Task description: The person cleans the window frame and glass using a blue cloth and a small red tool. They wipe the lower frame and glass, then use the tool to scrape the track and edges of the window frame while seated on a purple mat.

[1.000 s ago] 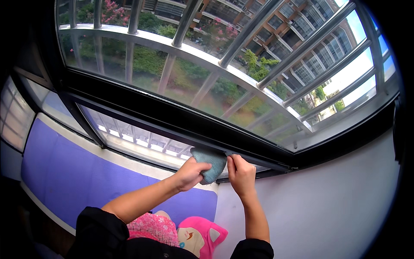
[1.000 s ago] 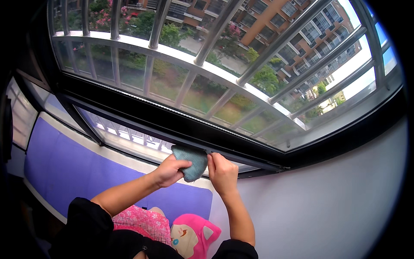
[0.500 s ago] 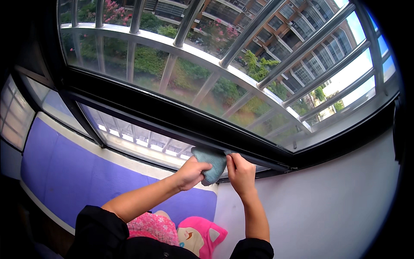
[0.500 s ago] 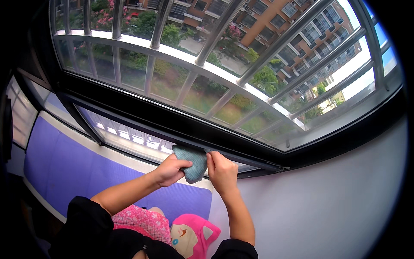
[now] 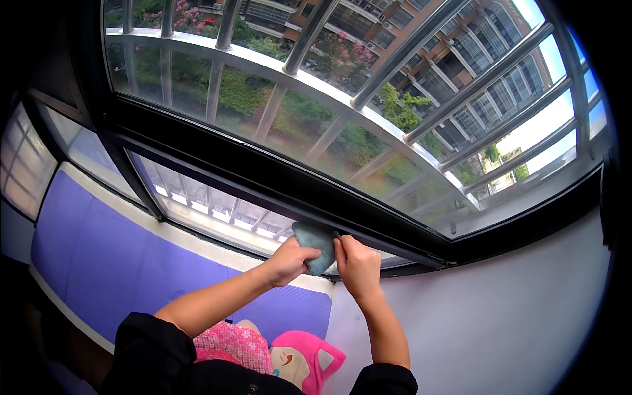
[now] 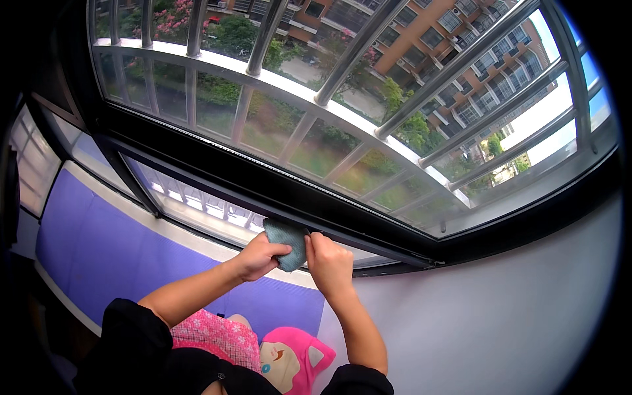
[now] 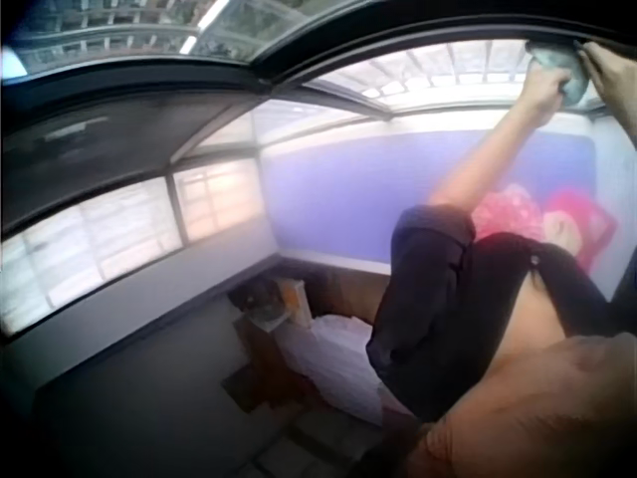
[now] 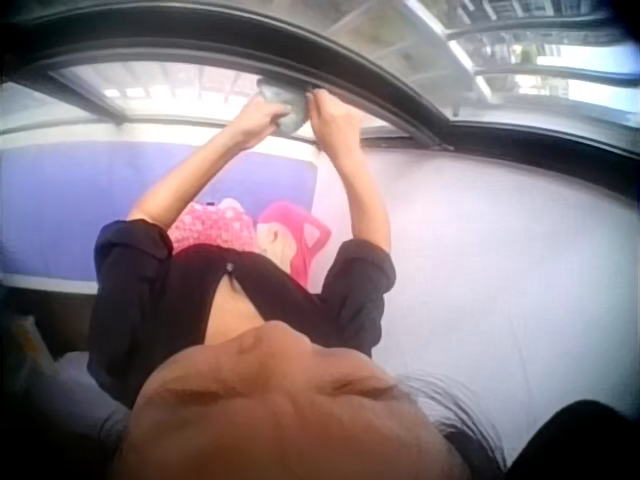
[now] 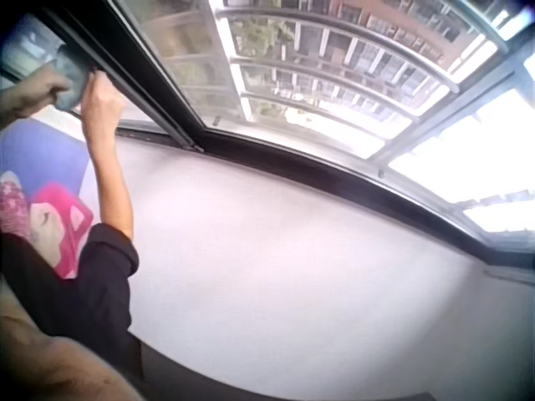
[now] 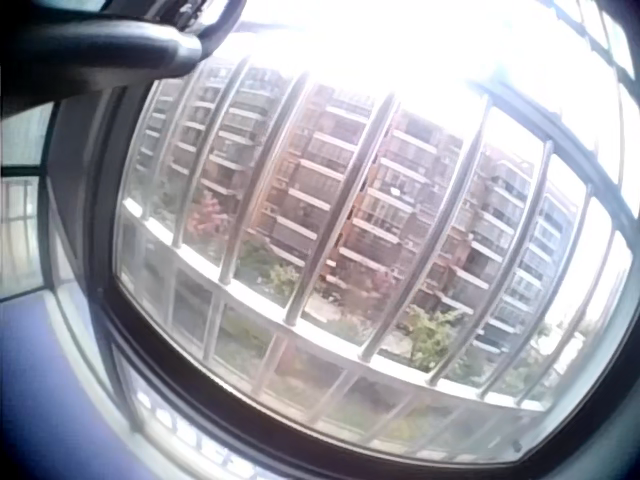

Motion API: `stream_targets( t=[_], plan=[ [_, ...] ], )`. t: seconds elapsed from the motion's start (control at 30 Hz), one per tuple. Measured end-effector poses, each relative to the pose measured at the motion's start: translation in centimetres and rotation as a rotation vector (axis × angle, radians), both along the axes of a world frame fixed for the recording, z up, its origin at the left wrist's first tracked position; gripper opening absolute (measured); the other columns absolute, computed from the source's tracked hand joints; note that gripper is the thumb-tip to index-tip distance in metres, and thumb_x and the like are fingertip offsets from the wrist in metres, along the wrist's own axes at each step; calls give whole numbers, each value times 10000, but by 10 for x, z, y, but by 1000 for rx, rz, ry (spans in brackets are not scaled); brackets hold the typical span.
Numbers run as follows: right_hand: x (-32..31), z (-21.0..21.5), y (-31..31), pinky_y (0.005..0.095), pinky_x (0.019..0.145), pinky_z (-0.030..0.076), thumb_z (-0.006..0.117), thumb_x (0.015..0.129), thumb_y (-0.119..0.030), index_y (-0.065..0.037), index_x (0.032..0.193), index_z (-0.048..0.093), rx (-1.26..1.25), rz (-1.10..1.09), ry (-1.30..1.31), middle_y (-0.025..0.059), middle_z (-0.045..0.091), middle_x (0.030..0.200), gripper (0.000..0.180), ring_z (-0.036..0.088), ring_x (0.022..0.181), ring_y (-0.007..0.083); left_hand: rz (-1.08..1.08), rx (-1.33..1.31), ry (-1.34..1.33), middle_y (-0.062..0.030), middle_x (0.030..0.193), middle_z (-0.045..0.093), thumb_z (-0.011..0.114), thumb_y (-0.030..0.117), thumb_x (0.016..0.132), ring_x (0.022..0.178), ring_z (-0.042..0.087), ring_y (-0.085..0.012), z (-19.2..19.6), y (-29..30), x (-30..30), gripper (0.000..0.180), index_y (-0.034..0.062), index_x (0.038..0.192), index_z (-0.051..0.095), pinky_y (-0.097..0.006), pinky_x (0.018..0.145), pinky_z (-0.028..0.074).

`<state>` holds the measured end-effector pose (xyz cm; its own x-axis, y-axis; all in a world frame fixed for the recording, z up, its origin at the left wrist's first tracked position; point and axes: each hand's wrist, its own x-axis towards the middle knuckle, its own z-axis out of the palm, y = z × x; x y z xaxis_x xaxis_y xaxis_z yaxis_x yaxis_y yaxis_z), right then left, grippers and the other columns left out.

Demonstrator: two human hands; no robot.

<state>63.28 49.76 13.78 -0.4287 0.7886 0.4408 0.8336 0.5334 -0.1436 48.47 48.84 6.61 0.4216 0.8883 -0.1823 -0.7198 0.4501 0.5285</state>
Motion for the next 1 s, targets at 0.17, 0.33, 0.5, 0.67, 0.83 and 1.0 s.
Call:
stream_targets(
  t=[0.17, 0.33, 0.5, 0.67, 0.83, 1.0],
  plan=[
    [-3, -5, -1, 381, 463, 410, 599, 843, -138, -48, 737, 550, -3, -27, 3, 129, 546, 601, 148, 545, 520, 320, 31, -8, -10, -97, 1059, 563, 496, -32, 830, 967, 578, -193, 1, -2, -9, 308, 1, 1136, 494, -340, 800, 492],
    [-6, 2, -4, 380, 466, 414, 589, 848, -137, -46, 746, 556, -12, -55, -7, 132, 558, 609, 140, 551, 523, 319, -6, -4, -28, -105, 1080, 565, 484, -51, 832, 1000, 573, -213, -6, 1, 1, 325, 0, 1153, 490, -355, 863, 478],
    [5, 0, -6, 387, 470, 414, 589, 848, -145, -45, 750, 558, -17, -81, -20, 137, 561, 612, 144, 549, 527, 329, -2, -2, -72, -108, 1096, 563, 474, -67, 832, 1021, 565, -222, -7, 1, 8, 333, 4, 1157, 493, -368, 897, 467],
    [-3, -1, -3, 384, 456, 416, 585, 856, -158, -49, 771, 556, 13, -37, -13, 115, 559, 600, 140, 555, 507, 309, 1, 9, -38, -117, 1127, 557, 464, -74, 830, 1053, 556, -231, -12, 1, -3, 360, 4, 1182, 479, -383, 928, 451],
    [-27, 21, -12, 389, 490, 421, 543, 901, -160, -28, 851, 540, -334, -5, 251, 156, 572, 640, 141, 553, 534, 343, 105, -25, -74, -121, 1154, 554, 454, -73, 832, 1079, 548, -245, -7, -10, -33, 384, 0, 1209, 461, -378, 948, 441],
    [-78, 11, -3, 326, 503, 446, 499, 929, -148, 4, 872, 537, -392, 177, 212, 121, 581, 597, 167, 592, 525, 256, 246, 7, -91, -117, 1134, 560, 465, -72, 823, 1060, 558, -238, 6, -21, -65, 372, -5, 1188, 472, -366, 923, 455]
  ],
)
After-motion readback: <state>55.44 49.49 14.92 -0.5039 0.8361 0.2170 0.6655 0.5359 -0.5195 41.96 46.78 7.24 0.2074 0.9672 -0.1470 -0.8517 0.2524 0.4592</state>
